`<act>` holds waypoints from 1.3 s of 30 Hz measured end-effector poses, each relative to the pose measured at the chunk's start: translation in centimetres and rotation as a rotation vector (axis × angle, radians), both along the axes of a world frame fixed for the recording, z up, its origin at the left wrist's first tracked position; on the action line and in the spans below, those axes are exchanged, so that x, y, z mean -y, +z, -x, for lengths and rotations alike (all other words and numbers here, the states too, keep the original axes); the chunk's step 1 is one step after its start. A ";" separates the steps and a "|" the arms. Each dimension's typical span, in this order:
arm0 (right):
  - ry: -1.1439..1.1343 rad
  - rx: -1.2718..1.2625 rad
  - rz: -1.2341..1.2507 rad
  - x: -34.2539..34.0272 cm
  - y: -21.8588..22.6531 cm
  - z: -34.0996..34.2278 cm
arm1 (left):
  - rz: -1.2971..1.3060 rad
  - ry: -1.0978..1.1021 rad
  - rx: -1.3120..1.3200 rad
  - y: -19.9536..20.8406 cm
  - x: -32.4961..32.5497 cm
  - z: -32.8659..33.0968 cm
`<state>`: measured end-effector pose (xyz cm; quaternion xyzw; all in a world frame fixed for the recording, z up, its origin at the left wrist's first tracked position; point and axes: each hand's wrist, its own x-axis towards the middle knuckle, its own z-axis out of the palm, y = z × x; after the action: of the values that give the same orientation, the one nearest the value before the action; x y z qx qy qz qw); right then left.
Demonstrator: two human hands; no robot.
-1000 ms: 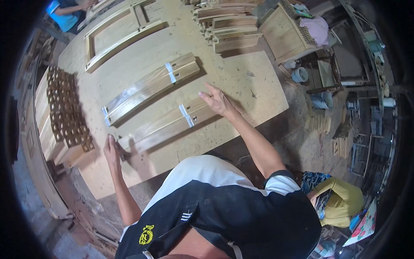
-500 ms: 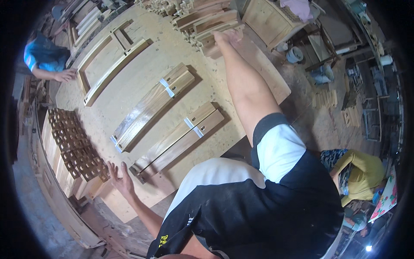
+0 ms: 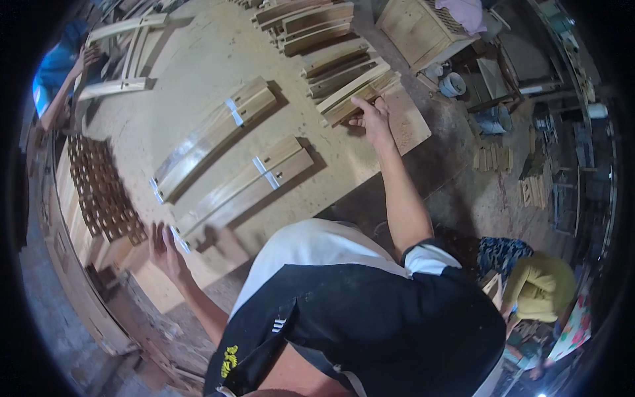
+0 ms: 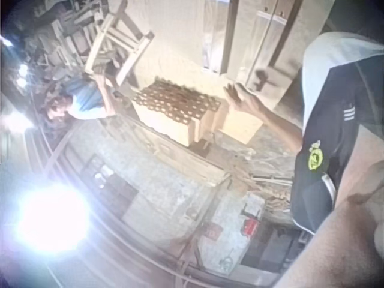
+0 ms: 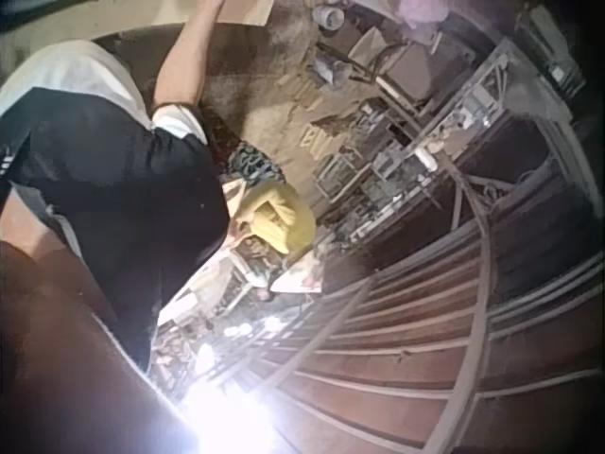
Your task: The person is assembling wooden components, likely for furniture, by fitting joints together and checking alignment on a workbench.
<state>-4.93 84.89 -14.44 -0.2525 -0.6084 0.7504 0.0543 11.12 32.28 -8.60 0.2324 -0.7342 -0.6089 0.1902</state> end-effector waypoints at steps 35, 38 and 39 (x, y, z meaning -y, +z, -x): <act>0.988 -0.700 -0.940 10.9 0.2 -6.3 | 0.037 -0.435 -0.433 0.6 -21.6 5.6; 0.668 -0.431 -0.408 10.1 0.3 -11.7 | 0.380 -0.119 -0.500 -0.9 -12.2 3.7; 0.665 -0.384 -0.489 9.3 0.5 -13.1 | 0.317 0.081 -0.278 -1.9 -7.3 3.1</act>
<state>8.20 75.63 -13.94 0.1203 -0.7947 0.5947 -0.0196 7.99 39.61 -10.46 0.1425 -0.7776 -0.5039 0.3480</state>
